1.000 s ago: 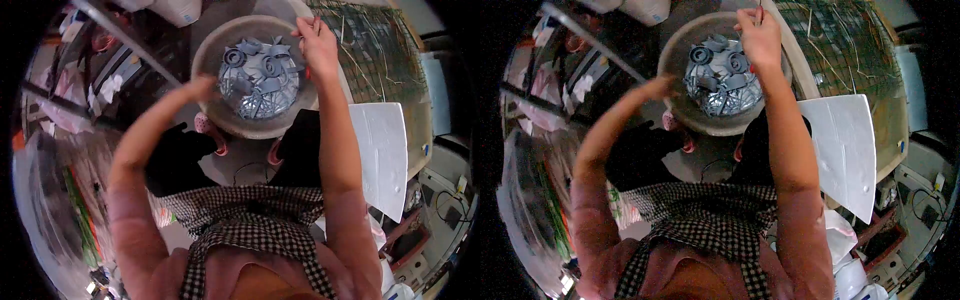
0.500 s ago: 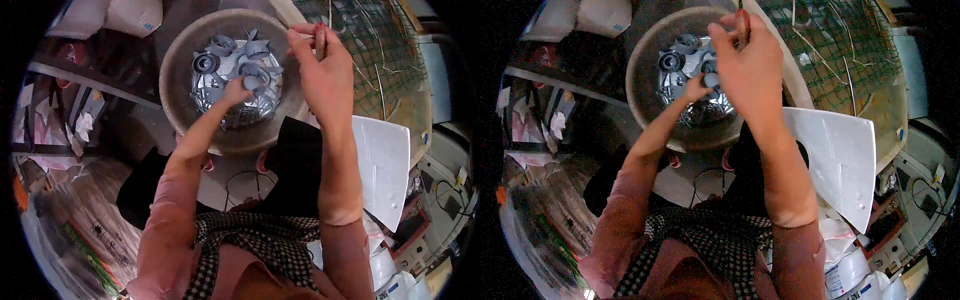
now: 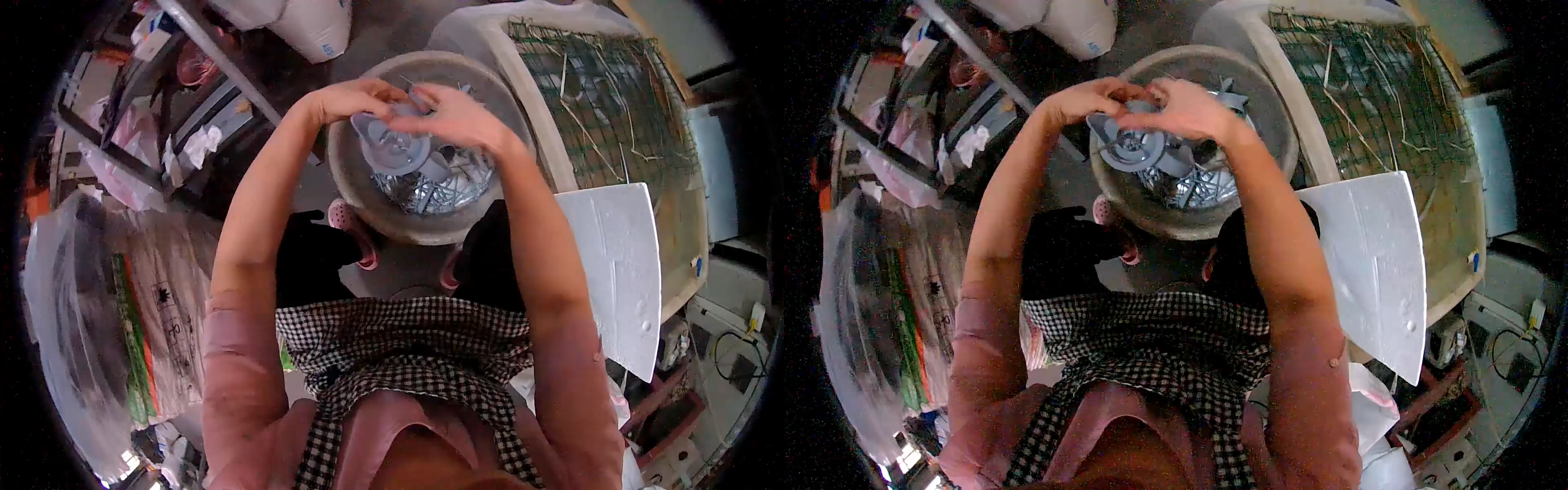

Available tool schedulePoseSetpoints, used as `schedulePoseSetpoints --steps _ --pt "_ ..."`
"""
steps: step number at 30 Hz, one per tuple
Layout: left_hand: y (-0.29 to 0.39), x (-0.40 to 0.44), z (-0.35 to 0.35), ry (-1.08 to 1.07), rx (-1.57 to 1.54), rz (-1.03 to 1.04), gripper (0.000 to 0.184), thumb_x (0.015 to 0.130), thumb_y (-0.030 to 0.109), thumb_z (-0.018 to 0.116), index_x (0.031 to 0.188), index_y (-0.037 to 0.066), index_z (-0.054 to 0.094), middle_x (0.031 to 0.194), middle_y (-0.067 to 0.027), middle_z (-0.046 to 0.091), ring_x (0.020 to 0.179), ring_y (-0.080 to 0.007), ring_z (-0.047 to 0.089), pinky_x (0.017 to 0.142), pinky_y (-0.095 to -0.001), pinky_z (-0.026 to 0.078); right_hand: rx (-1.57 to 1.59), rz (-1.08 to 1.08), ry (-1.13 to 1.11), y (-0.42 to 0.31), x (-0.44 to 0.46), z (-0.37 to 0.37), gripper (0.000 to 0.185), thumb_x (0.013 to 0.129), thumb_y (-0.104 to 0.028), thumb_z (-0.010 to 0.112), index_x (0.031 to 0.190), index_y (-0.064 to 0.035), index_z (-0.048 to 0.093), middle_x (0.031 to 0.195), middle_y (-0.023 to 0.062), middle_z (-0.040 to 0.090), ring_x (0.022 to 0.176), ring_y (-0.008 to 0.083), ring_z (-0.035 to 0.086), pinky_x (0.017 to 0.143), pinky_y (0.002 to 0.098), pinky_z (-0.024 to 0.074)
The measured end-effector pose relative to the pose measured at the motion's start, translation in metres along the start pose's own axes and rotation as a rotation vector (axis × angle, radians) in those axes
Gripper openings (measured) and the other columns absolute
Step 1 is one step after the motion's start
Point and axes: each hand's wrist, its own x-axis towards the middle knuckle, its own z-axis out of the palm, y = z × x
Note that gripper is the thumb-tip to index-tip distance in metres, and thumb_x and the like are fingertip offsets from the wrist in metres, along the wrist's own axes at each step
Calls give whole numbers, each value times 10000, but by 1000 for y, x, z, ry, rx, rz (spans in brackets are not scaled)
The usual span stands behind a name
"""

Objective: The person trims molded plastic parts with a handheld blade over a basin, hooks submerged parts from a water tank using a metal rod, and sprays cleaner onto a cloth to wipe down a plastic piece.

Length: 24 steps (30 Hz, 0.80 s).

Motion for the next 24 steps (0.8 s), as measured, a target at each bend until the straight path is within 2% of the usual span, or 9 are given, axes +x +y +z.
schedulePoseSetpoints --steps 3,5,7,8,9,11,12,15,24 --pt "3 -15 -4 18 -24 47 540 706 280 629 1143 -19 525 1064 -94 582 977 -169 528 887 -277 380 74 -65 6 -1 13 18 668 717 -447 649 1129 61 515 1104 194 561 988 268 553 862 321 402" --pt "-4 -23 -1 346 -458 126 482 805 329 572 1156 3 514 1051 -78 584 960 -160 534 877 -279 378 59 -22 -43 -4 18 17 609 731 -420 641 1085 67 543 1078 195 578 986 269 556 867 326 395" --pt "-9 -38 -1 401 -588 201 461 886 398 454 1149 25 518 1055 -59 575 969 -153 529 876 -302 377 224 78 240 -4 19 19 550 762 -383 620 1052 79 554 983 166 615 872 249 594 788 322 433" --pt "-14 -43 8 555 -578 192 479 895 422 417 1151 29 516 1061 -58 570 989 -160 521 882 -312 375 459 114 264 6 23 24 515 767 -446 604 936 39 585 787 147 624 713 259 600 625 334 453" --pt "-18 -48 18 705 -568 181 500 904 446 380 1152 34 515 1067 -57 565 1009 -167 514 889 -321 373 457 106 275 5 23 19 515 767 -446 604 936 39 585 787 147 624 713 259 600 625 334 453" --pt "-20 -59 52 702 -230 101 584 906 509 308 1158 22 509 1100 -83 552 1059 -188 482 936 -335 333 1014 358 153 1 21 14 364 826 -351 569 788 10 563 642 73 542 502 143 475 421 272 349" --pt "-29 -57 68 672 -177 217 553 909 489 336 1131 19 522 1100 -68 552 1062 -193 479 934 -320 336 1129 384 202 -8 19 14 314 850 -324 544 759 -25 522 600 28 472 434 77 343 357 224 207" --pt "-11 -63 96 705 347 299 371 780 281 641 1006 -2 564 1002 -171 581 930 -264 558 769 -323 430 1276 411 224 -7 23 15 322 847 -345 546 835 -24 523 629 31 487 438 90 364 357 214 221" --pt "-15 -54 101 1173 336 418 190 739 207 646 719 26 593 661 -153 573 644 -360 563 549 -393 434 1300 275 106 -32 14 21 295 858 -370 496 911 -81 514 714 16 531 407 75 325 332 194 171"
